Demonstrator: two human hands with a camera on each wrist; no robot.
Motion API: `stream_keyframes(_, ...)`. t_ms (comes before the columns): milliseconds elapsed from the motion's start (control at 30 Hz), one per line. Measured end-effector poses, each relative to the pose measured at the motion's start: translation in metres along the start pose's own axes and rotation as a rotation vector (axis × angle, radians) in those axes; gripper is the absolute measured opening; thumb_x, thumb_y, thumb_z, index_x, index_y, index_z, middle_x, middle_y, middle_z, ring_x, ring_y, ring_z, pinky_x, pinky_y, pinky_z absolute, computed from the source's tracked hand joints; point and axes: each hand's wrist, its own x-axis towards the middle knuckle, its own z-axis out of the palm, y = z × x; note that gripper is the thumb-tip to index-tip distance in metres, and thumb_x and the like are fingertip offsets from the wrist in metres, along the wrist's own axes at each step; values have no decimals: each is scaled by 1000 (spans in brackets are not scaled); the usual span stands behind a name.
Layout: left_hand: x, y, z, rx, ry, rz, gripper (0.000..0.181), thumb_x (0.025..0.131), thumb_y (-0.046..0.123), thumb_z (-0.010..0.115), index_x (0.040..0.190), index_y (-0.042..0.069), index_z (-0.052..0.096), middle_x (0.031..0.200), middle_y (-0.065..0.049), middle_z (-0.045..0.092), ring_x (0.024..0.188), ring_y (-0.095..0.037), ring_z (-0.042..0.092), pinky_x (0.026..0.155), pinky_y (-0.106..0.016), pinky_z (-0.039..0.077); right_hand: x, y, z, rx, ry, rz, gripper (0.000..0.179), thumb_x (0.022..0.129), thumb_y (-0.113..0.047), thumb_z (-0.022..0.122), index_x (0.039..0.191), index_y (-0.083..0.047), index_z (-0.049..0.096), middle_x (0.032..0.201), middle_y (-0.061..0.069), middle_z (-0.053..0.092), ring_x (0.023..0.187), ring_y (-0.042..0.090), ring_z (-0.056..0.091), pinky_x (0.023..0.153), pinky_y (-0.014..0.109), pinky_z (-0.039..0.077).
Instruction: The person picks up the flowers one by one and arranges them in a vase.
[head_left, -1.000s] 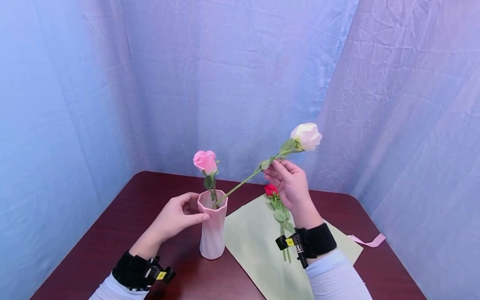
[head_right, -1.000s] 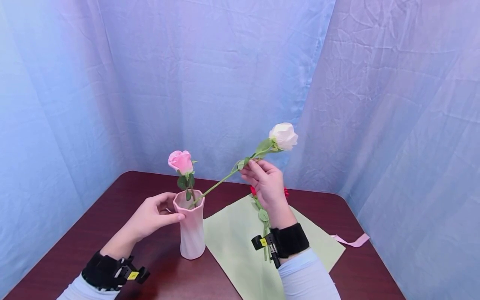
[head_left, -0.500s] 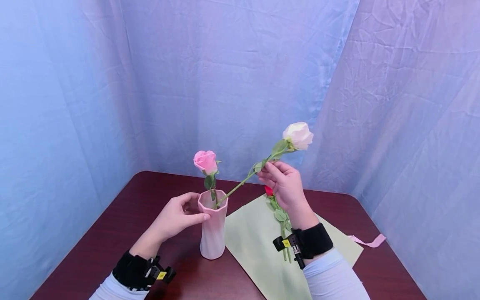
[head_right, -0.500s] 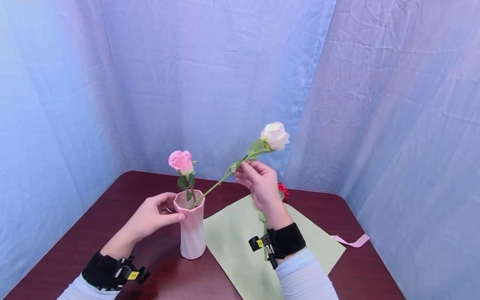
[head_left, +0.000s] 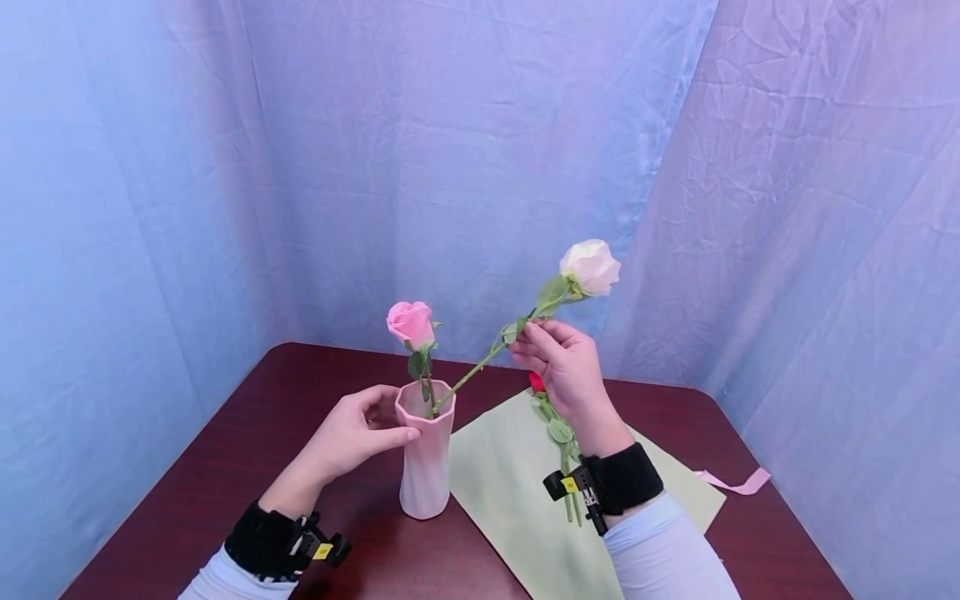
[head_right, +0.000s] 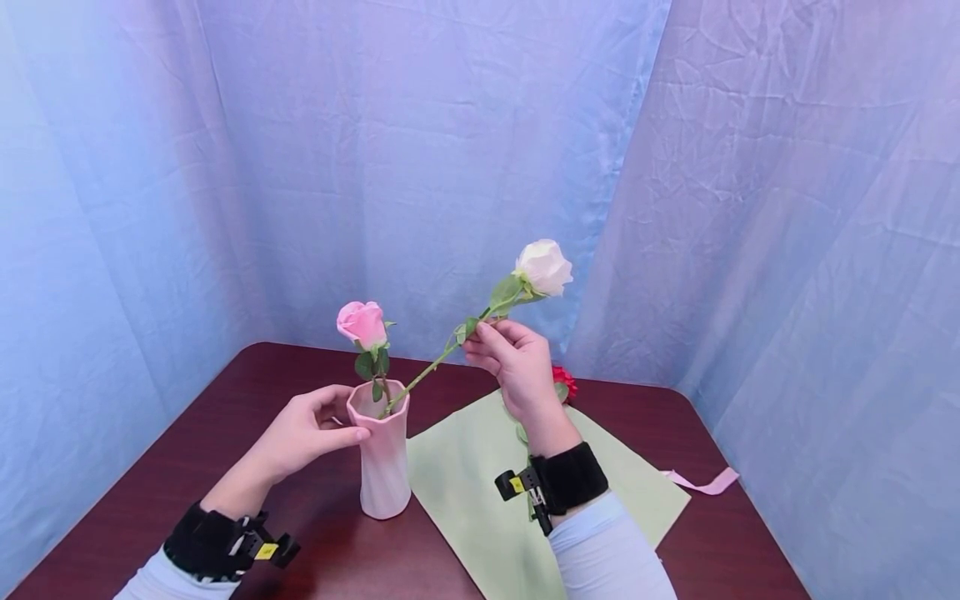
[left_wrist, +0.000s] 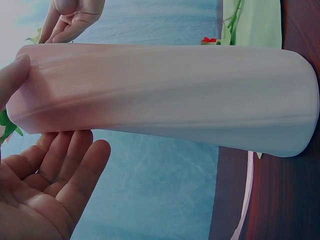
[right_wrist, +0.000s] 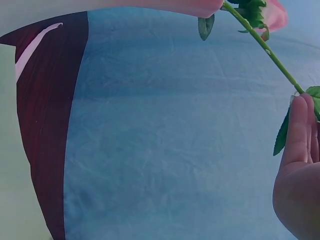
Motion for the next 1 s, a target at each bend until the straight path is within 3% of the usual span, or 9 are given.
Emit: stream_keyframes(1000,2,0,1,-2,5,-3,57,80,26,89,126,4,65,107,-7,70,90,-21,69,76,-33,58,9,5,11,-201,-68,-62,10,98,-7,68,98,3,71,90,14,75,80,29,74,84,47,58)
